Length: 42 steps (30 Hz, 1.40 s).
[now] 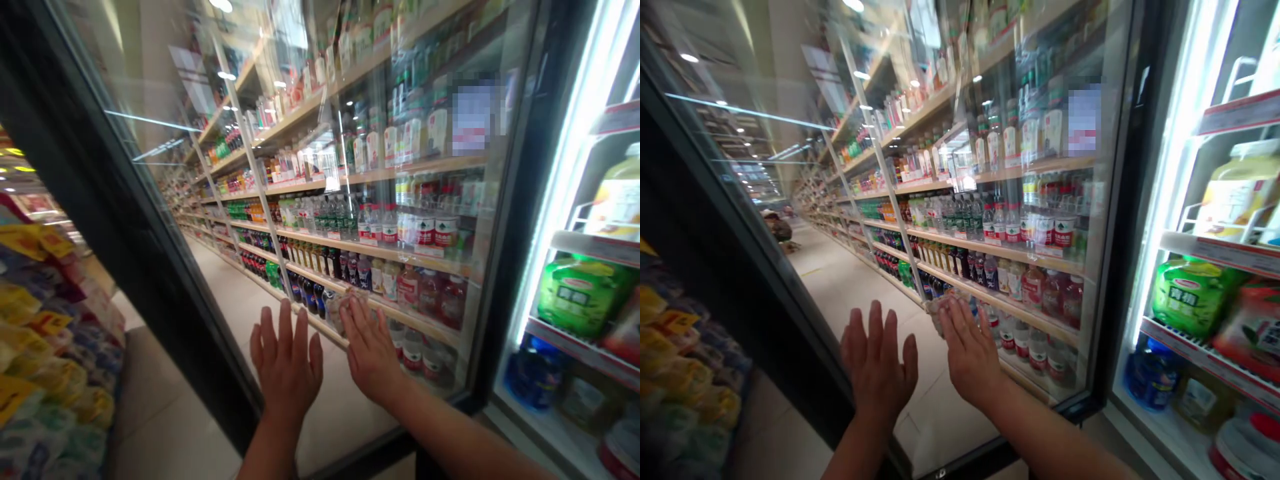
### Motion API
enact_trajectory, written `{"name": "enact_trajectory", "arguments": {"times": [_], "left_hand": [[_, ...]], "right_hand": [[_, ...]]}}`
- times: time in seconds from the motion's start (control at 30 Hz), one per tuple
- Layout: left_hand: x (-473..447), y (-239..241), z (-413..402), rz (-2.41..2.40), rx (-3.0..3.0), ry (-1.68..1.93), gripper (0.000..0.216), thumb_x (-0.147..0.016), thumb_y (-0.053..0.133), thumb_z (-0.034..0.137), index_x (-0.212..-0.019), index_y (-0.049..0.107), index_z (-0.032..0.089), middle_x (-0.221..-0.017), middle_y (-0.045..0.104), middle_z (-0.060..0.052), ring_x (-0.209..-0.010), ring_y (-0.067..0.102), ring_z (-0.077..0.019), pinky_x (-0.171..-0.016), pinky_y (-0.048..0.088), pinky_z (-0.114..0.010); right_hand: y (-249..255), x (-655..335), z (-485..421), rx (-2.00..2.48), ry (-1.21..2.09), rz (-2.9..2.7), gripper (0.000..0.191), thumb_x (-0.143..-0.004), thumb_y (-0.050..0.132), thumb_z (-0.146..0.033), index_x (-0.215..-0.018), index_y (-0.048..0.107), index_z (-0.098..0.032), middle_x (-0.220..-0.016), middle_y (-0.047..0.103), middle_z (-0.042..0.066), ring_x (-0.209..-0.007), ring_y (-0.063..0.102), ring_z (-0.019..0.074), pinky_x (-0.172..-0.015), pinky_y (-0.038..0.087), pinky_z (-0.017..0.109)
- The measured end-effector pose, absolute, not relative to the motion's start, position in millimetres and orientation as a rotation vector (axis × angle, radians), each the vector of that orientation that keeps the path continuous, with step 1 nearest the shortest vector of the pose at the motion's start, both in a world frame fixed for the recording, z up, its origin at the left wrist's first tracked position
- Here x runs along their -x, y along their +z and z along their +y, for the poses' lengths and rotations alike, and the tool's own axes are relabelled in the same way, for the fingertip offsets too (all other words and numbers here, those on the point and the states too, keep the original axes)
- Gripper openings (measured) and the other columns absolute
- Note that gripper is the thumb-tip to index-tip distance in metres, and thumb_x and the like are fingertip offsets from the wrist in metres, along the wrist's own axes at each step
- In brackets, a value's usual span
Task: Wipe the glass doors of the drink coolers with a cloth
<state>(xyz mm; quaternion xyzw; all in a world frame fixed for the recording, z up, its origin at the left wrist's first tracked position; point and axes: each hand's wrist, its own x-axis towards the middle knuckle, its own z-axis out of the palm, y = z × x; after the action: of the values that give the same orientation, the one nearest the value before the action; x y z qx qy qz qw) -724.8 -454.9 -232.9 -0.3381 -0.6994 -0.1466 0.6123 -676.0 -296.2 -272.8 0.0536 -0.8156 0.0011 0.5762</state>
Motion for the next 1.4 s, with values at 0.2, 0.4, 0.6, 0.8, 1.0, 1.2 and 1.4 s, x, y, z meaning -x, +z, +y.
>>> {"name": "enact_trajectory", "arguments": {"times": [0.2, 0.4, 0.6, 0.8, 1.0, 1.2, 1.4], "left_hand": [[749, -234, -445, -1.617, 0.648, -0.185, 0.076, -0.088, 0.065, 0.026, -0.155, 0.029, 0.019, -0.161, 0.024, -0.013, -0.153, 0.009, -0.0311, -0.125, 0.008, -0.054], [753, -239, -445, -1.590, 0.647, -0.283, 0.072, -0.090, 0.062, 0.024, -0.154, 0.030, 0.025, -0.160, 0.029, -0.011, -0.153, 0.012, -0.0291, -0.125, 0.010, -0.055], [753, -240, -446, -1.585, 0.615, -0.176, 0.070, -0.090, 0.062, 0.028, -0.154, 0.032, 0.020, -0.161, 0.025, -0.011, -0.153, 0.012, -0.0311, -0.125, 0.010, -0.053], [753, -242, -448, -1.585, 0.605, -0.142, 0.069, -0.090, 0.060, 0.027, -0.153, 0.033, 0.015, -0.162, 0.024, -0.012, -0.152, 0.013, -0.0339, -0.126, 0.007, -0.053], [754, -240, -446, -1.582, 0.615, -0.183, 0.073, -0.088, 0.064, 0.029, -0.153, 0.033, 0.019, -0.162, 0.026, -0.010, -0.153, 0.014, -0.0316, -0.126, 0.008, -0.050], [752, -240, -447, -1.578, 0.607, -0.177, 0.075, -0.086, 0.068, 0.027, -0.152, 0.034, 0.017, -0.161, 0.027, -0.012, -0.152, 0.016, -0.0330, -0.125, 0.010, -0.051], [753, -239, -447, -1.563, 0.612, -0.159, 0.073, -0.086, 0.068, 0.028, -0.151, 0.037, 0.016, -0.162, 0.026, -0.012, -0.152, 0.017, -0.0338, -0.126, 0.010, -0.051]], "right_hand": [[-262, 678, -301, -0.086, 0.018, -1.916, 0.071, -0.091, 0.039, -0.008, -0.158, 0.017, -0.009, -0.157, 0.039, 0.016, -0.153, 0.021, 0.0246, -0.124, 0.019, 0.048], [-239, 699, -310, -0.081, -0.050, -1.828, 0.075, -0.095, 0.048, -0.025, -0.159, 0.011, -0.010, -0.161, 0.031, 0.016, -0.154, 0.016, 0.0262, -0.125, 0.018, 0.047], [-200, 687, -317, -0.143, 0.019, -1.911, 0.066, -0.094, 0.039, -0.017, -0.158, 0.020, -0.014, -0.161, 0.033, 0.008, -0.154, 0.018, 0.0206, -0.127, 0.005, 0.047], [-178, 691, -320, -0.248, -0.043, -1.849, 0.056, -0.097, 0.042, -0.018, -0.153, 0.036, -0.019, -0.159, 0.037, 0.000, -0.153, 0.020, 0.0152, -0.128, -0.006, 0.044], [-179, 697, -310, -0.187, -0.009, -1.819, 0.062, -0.093, 0.042, -0.014, -0.154, 0.032, -0.017, -0.159, 0.037, 0.003, -0.153, 0.019, 0.0178, -0.128, 0.001, 0.046], [-172, 697, -301, -0.157, -0.039, -1.783, 0.065, -0.092, 0.041, -0.013, -0.156, 0.028, -0.019, -0.157, 0.042, 0.003, -0.152, 0.023, 0.0167, -0.127, -0.001, 0.046], [-166, 692, -284, -0.042, -0.026, -1.795, 0.074, -0.091, 0.038, -0.011, -0.160, 0.013, -0.019, -0.161, 0.034, 0.007, -0.153, 0.021, 0.0195, -0.127, 0.005, 0.048]]}}
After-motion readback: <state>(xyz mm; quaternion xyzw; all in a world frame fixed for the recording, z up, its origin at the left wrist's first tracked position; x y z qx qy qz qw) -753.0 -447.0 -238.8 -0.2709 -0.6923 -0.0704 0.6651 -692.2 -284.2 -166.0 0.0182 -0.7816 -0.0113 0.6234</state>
